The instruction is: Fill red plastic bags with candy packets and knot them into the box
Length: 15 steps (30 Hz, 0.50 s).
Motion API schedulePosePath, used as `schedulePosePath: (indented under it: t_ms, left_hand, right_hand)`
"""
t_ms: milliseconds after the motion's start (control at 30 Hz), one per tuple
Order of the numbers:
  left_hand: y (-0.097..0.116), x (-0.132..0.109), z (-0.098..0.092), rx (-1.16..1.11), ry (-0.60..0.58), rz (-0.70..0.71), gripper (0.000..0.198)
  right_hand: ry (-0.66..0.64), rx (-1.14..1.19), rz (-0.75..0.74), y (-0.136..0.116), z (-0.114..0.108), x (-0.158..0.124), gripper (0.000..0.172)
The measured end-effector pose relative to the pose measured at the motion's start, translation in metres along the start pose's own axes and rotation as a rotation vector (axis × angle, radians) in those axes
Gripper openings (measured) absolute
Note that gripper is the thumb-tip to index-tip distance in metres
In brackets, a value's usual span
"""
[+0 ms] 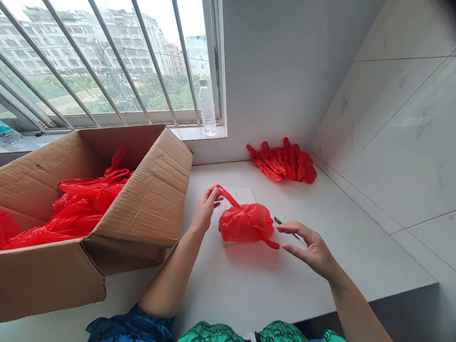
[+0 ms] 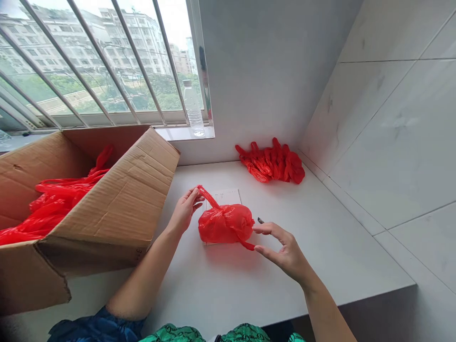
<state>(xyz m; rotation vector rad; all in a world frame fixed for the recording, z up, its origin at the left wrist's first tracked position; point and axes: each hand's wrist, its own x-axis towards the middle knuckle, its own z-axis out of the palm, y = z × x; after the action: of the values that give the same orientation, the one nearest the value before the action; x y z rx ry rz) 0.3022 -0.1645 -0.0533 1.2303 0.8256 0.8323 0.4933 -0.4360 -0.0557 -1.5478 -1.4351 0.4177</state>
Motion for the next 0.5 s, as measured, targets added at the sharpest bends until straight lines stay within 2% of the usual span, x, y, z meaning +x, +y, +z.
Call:
schedulePosePath:
  t_ms: [67, 133, 200, 267, 333, 400, 500]
  left_hand:
    - [-0.001, -0.016, 0.000, 0.117, -0.070, -0.016, 0.062]
    - [-0.002, -0.035, 0.001, 0.296, -0.143, 0.000, 0.064]
    - [-0.002, -0.051, 0.005, 0.501, -0.220, 0.079, 0.064]
    - [-0.002, -0.061, 0.012, 0.714, -0.301, 0.242, 0.062]
    - [-0.003, -0.063, 0.018, 0.899, -0.350, 0.427, 0.054]
    - [-0.007, -0.058, 0.021, 1.035, -0.350, 0.559, 0.052]
    - [-0.019, -0.049, 0.018, 1.149, -0.350, 0.612, 0.059]
  right_hand:
    - [0.062, -0.107, 0.070, 0.003, -0.008, -0.002, 0.046]
    - [0.057, -0.277, 0.083, 0.005, -0.008, 0.002, 0.061]
    - [-0.027, -0.424, -0.005, 0.009, 0.001, 0.014, 0.077]
    - [-0.121, -0.483, -0.146, 0.014, 0.014, 0.034, 0.088]
    - [-0.178, -0.456, -0.221, 0.018, 0.029, 0.058, 0.085]
    - [-0.207, -0.391, -0.198, 0.022, 0.042, 0.079, 0.073]
    - [-0.218, -0.357, -0.119, 0.029, 0.060, 0.096, 0.063]
